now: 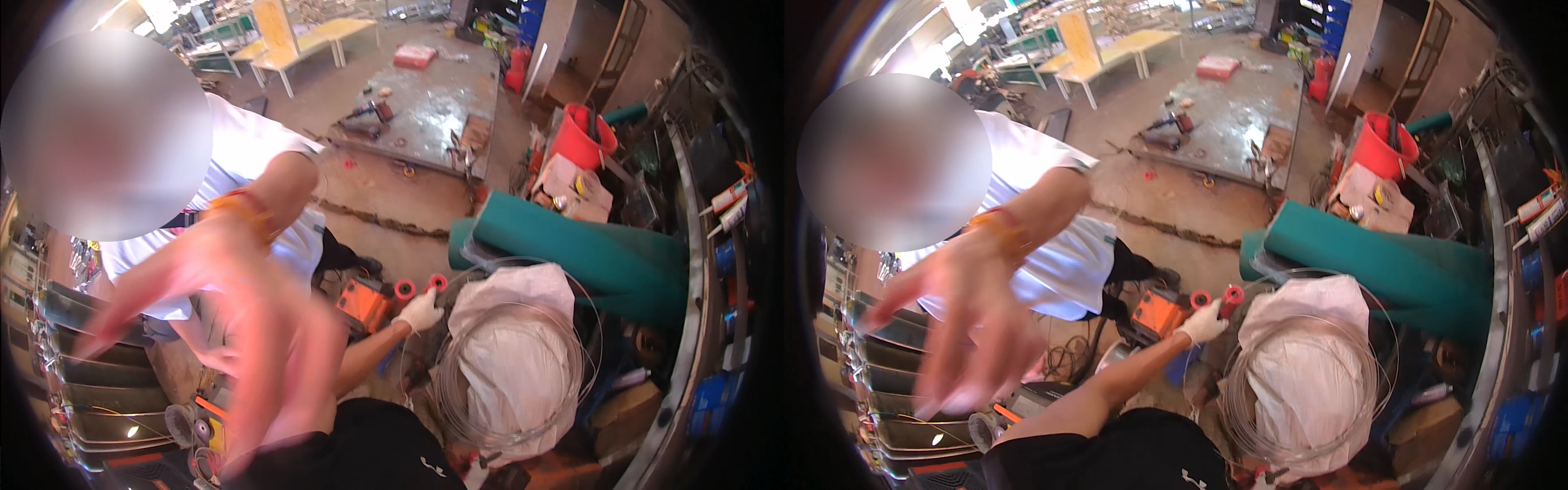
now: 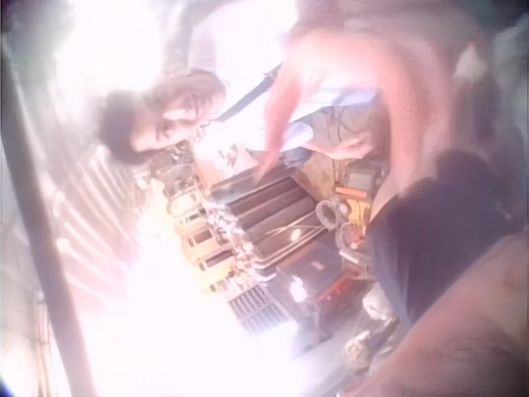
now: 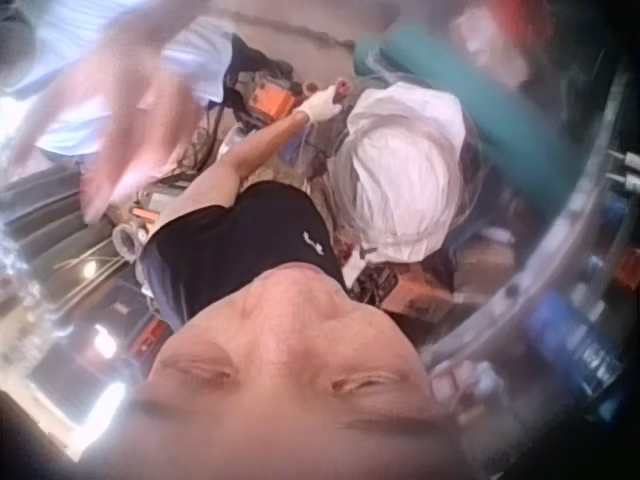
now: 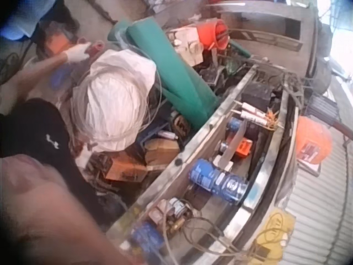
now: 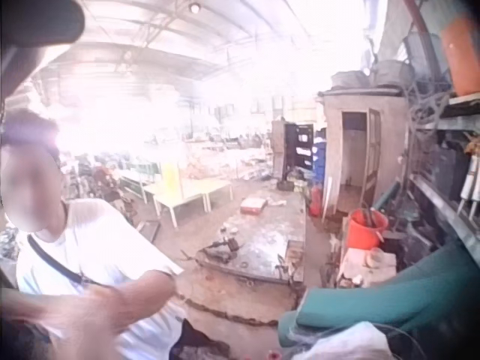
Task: The person uses pliers to cut ties on a large coil of wire, then pulls lengths of wire from the coil.
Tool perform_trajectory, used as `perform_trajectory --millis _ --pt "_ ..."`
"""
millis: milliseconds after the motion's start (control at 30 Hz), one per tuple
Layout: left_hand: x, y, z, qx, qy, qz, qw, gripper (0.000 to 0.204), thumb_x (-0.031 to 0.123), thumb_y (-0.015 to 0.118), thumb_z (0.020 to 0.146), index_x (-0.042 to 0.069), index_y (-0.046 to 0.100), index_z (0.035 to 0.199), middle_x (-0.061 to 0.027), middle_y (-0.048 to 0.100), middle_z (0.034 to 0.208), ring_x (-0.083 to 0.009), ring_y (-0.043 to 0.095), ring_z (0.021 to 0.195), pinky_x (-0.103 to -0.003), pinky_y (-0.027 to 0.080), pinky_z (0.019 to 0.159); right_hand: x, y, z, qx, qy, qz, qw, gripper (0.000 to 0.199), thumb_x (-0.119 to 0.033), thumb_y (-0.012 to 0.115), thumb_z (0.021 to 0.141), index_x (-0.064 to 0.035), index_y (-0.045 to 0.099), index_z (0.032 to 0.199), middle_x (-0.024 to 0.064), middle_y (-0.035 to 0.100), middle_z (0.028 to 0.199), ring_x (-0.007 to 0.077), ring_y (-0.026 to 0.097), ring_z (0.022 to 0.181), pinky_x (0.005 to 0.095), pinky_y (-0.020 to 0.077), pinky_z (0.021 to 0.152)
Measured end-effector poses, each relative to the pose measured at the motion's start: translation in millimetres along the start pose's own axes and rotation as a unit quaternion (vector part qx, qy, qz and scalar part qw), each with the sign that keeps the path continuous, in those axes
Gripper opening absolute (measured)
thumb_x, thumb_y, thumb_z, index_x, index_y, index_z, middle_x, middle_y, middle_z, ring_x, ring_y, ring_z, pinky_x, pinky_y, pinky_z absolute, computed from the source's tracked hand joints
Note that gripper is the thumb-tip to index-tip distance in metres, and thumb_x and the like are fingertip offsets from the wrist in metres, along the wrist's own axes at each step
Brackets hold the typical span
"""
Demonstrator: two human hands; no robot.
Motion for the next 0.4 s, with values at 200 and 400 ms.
perform_trajectory --millis 200,400 --pt "-1.1 12.0 3.9 0.024 0.013 0.000 1.000 0.062 0.029 0.067 0.085 -0.002 0.045 0.134 -0.0329 0.067 0.107 -0.0479 0.065 0.104 -0.055 0.051 0.090 -48.1 43.3 -36.7 0.140 0.105 -0.067 0.982 0.021 -0.025 0.071 0.095 -0.0055 0.063 0.097 0.0119 0.069 0.081 0.0210 0.063 0.056 0.0338 0.0491 0.047" --pt "-21.0 30.0 23.3 -0.018 0.036 -0.018 0.999 0.061 0.029 0.066 0.086 0.000 0.048 0.137 -0.0268 0.069 0.105 -0.0434 0.067 0.100 -0.051 0.052 0.088 -48.7 42.3 -23.5 0.164 0.072 -0.066 0.982 0.015 -0.023 0.064 0.098 -0.0087 0.064 0.095 0.0085 0.068 0.076 0.0210 0.064 0.059 0.0340 0.0486 0.049"
Point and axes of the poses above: each hand's wrist, its own z-axis towards the middle knuckle, its own y-axis out of the palm, x = y × z, the point moved 7 cm from there along z, towards the middle knuckle
